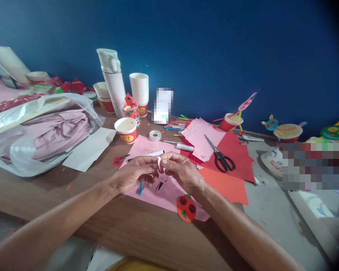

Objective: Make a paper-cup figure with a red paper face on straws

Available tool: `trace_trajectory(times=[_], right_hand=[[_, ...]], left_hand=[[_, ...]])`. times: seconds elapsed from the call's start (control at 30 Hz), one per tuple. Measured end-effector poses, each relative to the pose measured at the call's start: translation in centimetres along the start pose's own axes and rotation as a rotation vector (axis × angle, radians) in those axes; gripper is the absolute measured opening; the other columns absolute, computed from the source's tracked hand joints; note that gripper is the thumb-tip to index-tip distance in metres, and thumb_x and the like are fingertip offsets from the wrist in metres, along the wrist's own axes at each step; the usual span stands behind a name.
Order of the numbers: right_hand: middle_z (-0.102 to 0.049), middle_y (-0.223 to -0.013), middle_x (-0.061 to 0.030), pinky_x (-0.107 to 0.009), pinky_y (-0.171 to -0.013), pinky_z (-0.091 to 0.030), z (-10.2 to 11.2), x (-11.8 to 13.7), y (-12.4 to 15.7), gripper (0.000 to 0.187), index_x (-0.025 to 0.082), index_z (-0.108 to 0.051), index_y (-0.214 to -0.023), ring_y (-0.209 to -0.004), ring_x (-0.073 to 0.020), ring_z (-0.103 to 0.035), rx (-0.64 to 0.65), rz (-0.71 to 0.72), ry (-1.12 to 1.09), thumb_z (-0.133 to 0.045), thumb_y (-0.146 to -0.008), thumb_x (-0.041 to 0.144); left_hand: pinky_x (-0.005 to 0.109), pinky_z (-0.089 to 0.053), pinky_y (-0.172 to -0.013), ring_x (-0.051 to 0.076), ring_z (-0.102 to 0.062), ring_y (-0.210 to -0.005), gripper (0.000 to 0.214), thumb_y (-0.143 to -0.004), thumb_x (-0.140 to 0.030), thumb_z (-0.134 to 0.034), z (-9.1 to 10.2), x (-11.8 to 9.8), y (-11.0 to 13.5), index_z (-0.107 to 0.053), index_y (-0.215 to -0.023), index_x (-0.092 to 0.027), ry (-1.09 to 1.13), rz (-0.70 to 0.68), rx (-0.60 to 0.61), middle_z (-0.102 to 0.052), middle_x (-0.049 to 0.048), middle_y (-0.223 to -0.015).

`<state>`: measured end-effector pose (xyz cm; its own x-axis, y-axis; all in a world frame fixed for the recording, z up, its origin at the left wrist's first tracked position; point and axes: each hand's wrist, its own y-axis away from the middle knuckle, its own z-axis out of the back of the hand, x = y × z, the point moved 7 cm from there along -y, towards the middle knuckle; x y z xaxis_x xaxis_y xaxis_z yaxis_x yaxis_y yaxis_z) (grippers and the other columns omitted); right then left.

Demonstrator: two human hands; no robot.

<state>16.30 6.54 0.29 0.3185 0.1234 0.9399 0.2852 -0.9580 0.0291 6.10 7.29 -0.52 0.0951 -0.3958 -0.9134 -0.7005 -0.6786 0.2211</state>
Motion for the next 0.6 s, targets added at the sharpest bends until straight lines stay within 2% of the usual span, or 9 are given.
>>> trace_trajectory(times=[0.13, 0.4, 0.47, 0.6], right_hand=[[-0.057, -0.065, 0.0024, -0.026, -0.06, -0.032, -0.1, -0.3, -0.1, 0.018, 0.019, -0.06, -0.068, -0.06, -0.0112, -0.049, 0.019, -0.022, 0.005, -0.068, -0.073, 0.034], [-0.057, -0.067, 0.0021, -0.024, -0.057, -0.032, 0.2, -0.8, -0.3, 0.02, 0.018, -0.059, -0.07, -0.059, -0.0098, -0.048, 0.017, -0.041, -0.033, -0.068, -0.072, 0.035], [-0.055, -0.068, 0.0028, -0.023, -0.057, -0.032, 0.7, -1.1, -0.4, 0.017, 0.019, -0.061, -0.075, -0.058, -0.0088, -0.046, -0.026, -0.04, -0.025, -0.067, -0.073, 0.035], [-0.052, -0.065, 0.0034, -0.022, -0.052, -0.03, 2.1, -1.1, -0.4, 0.017, 0.019, -0.065, -0.082, -0.054, -0.0076, -0.042, -0.164, -0.002, 0.104, -0.062, -0.078, 0.036]], left_hand=[[0.022, -0.043, -0.051, 0.008, -0.053, -0.055, 0.017, -0.077, -0.029, -0.063, -0.5, 0.1, 0.1, -0.066, -0.084, -0.013, -0.004, 0.01, 0.053, -0.058, 0.0042, -0.077], [0.022, -0.042, -0.049, 0.008, -0.052, -0.054, 0.013, -0.073, -0.025, -0.066, -0.1, 0.2, 0.1, -0.062, -0.075, -0.013, 0.03, 0.038, 0.018, -0.058, 0.0016, -0.072], [0.022, -0.042, -0.05, 0.008, -0.052, -0.053, 0.013, -0.072, -0.025, -0.066, 0.2, 0.2, 0.0, -0.061, -0.075, -0.013, 0.01, 0.033, -0.033, -0.059, 0.0017, -0.071], [0.02, -0.04, -0.049, 0.007, -0.05, -0.051, 0.013, -0.072, -0.026, -0.065, 1.6, -0.1, 0.0, -0.059, -0.075, -0.015, -0.053, -0.021, -0.22, -0.057, -0.0019, -0.063]])
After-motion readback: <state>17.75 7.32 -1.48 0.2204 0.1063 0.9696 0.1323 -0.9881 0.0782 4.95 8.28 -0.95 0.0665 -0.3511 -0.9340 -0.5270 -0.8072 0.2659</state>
